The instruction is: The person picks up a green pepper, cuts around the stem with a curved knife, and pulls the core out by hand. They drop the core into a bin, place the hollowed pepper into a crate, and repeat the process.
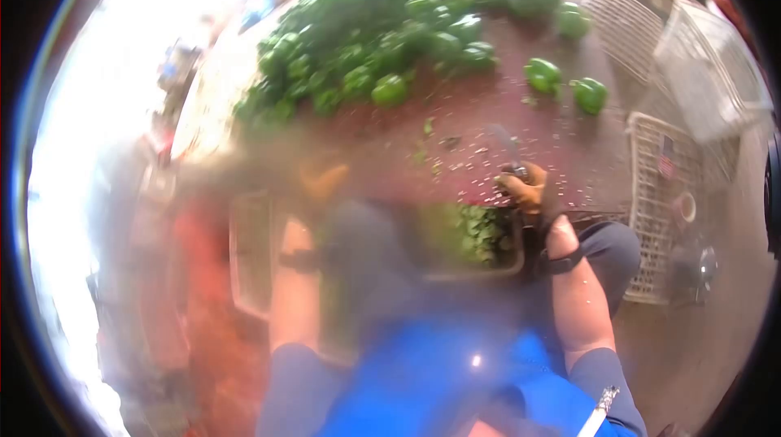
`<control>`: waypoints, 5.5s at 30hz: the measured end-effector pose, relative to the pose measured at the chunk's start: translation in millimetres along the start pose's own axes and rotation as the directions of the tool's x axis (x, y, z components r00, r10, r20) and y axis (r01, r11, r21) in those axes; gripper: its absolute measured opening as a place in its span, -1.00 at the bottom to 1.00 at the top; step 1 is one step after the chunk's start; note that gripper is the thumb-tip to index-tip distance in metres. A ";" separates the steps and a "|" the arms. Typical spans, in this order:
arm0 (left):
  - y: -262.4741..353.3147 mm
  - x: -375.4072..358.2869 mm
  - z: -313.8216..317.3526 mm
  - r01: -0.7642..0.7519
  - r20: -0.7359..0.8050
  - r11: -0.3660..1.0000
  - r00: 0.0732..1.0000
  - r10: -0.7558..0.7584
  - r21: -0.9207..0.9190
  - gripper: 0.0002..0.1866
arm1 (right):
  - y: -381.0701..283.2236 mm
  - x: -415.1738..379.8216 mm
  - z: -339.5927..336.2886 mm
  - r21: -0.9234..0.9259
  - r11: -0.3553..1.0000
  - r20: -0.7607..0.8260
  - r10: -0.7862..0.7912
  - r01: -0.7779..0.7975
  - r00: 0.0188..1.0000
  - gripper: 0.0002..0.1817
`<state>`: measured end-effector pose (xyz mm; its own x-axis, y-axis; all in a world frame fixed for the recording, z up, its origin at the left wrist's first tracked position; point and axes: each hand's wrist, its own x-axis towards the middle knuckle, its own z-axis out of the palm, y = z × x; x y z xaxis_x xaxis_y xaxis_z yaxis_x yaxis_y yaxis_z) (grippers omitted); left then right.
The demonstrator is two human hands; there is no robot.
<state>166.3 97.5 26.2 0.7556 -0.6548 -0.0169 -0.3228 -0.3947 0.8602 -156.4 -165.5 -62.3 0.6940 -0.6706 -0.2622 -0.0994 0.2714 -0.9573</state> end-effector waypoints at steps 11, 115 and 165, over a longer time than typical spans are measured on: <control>142.5 153.3 341.3 -0.226 0.197 0.922 0.966 0.169 0.314 -0.30 | -43.1 -13.9 -19.2 0.486 0.872 -0.316 0.107 0.064 0.943 -0.61; 108.5 -47.3 249.1 -0.268 0.207 0.844 0.894 0.398 -0.464 -0.24 | -17.5 10.9 -20.7 0.098 0.993 -0.061 -0.063 0.069 0.996 -0.60; 0.0 -106.3 -43.6 -0.037 -0.419 0.996 0.906 0.067 0.080 -0.46 | 22.0 13.4 -6.2 -0.381 0.866 0.418 -0.152 0.325 0.896 -0.65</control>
<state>110.8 195.3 50.3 0.9012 -0.3499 0.2559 -0.3952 -0.4205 0.8167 -153.6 -172.8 -87.6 0.9349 -0.3529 -0.0385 -0.1323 -0.2456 -0.9603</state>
